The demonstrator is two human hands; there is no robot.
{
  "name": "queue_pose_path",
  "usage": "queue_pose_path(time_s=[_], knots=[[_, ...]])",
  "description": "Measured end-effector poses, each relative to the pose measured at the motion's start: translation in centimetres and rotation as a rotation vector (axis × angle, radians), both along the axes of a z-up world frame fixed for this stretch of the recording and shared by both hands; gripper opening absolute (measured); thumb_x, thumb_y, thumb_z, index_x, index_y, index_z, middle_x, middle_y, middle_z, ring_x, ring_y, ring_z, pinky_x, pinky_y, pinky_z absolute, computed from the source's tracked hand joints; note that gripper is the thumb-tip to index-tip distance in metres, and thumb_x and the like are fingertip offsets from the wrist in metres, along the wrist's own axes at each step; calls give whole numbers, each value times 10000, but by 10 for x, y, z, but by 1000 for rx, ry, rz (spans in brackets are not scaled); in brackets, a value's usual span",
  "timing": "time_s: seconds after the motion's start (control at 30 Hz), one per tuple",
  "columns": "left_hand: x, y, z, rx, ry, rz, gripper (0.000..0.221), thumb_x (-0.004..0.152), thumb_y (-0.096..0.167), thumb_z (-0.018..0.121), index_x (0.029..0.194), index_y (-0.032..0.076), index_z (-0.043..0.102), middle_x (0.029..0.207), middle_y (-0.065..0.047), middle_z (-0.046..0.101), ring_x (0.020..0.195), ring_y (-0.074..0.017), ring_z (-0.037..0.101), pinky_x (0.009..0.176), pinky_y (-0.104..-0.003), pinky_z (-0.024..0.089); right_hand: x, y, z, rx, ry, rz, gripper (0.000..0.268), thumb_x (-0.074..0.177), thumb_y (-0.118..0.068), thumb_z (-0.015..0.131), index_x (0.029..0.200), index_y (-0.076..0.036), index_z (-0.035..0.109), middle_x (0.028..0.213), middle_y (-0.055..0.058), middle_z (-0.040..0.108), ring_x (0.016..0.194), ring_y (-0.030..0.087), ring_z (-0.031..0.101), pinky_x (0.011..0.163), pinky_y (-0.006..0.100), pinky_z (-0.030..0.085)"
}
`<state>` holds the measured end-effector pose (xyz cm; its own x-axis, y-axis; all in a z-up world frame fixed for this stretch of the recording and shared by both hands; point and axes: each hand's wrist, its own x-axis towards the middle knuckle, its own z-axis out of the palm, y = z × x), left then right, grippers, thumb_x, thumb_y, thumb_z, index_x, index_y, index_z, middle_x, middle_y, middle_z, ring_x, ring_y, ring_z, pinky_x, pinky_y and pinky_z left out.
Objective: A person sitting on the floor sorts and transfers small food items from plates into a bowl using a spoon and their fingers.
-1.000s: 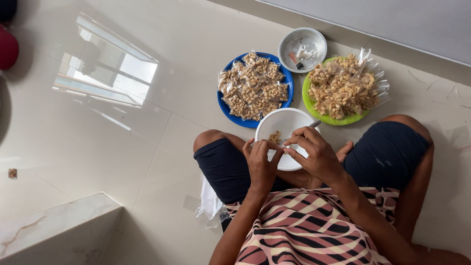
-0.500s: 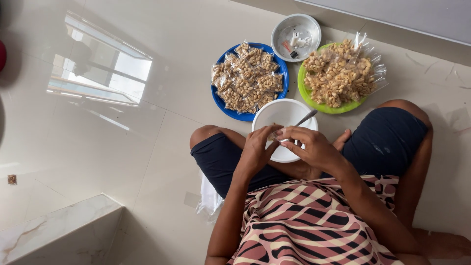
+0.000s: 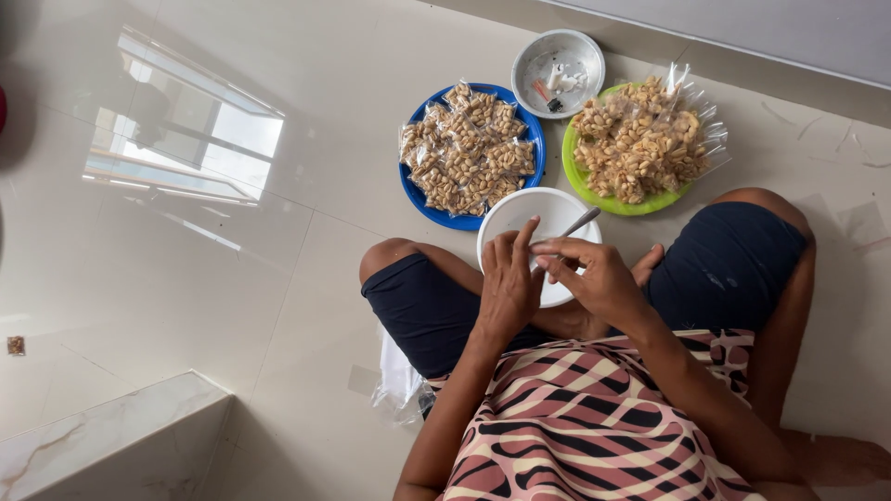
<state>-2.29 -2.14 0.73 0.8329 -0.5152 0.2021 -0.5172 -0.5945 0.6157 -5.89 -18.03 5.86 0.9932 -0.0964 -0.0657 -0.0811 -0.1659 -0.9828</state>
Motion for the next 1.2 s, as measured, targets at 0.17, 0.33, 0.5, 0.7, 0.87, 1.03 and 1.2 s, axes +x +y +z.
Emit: queue_pose_path(time_s=[0.17, 0.33, 0.5, 0.7, 0.87, 1.03, 1.2], knots=[[1, 5, -4, -4, 9, -1, 735, 814, 95, 799, 1480, 193, 505, 1161, -51, 518, 1117, -261, 515, 1158, -516, 257, 2, -2, -3, -141, 75, 110, 148, 963, -168, 714, 954, -69, 824, 794, 106, 767, 675, 175, 681, 615, 306, 547], [5, 7, -36, -86, 112, -7, 607, 761, 58, 818, 1298, 235, 596, 1045, 24, 601, 998, -215, 607, 980, -408, 432, 0, 4, -4, -398, 169, 222, 264, 1008, -268, 618, 1200, -163, 766, 874, 173, 770, 774, 333, 716, 669, 470, 556], [7, 5, -56, -178, 203, 18, 388, 768, 61, 815, 1083, 178, 621, 923, -35, 624, 906, -299, 653, 851, -417, 517, -3, 0, -1, -584, 92, 322, 306, 1020, -405, 570, 1203, -240, 750, 1099, 42, 789, 1000, 255, 734, 812, 403, 590], [8, 3, -51, -219, 282, 97, 325, 783, 59, 816, 1028, 135, 616, 898, -77, 613, 873, -347, 676, 811, -457, 546, -4, -7, 32, -458, 12, 314, 257, 993, -301, 619, 1179, -206, 768, 1176, 49, 770, 969, 261, 728, 824, 406, 576], [13, 2, -37, -201, 90, 0, 356, 753, 177, 863, 1013, 183, 620, 934, 8, 614, 967, -236, 632, 935, -381, 483, -5, -17, 28, -454, 74, 315, 261, 998, -321, 614, 1170, -209, 777, 1149, 28, 787, 989, 259, 719, 881, 424, 546], [13, 2, -40, -241, 136, -43, 376, 711, 169, 868, 982, 186, 608, 905, 8, 624, 944, -245, 635, 903, -405, 493, -7, -8, 17, -747, 89, 404, 449, 957, -575, 594, 1275, -275, 697, 1202, 4, 751, 1117, 262, 662, 995, 466, 439], [9, 3, -51, -264, 217, -17, 333, 737, 126, 853, 943, 151, 592, 829, -42, 613, 854, -308, 661, 791, -427, 528, -7, -2, 19, -798, 168, 437, 565, 955, -694, 509, 1320, -287, 651, 1219, -6, 751, 1165, 260, 641, 1016, 454, 413]])
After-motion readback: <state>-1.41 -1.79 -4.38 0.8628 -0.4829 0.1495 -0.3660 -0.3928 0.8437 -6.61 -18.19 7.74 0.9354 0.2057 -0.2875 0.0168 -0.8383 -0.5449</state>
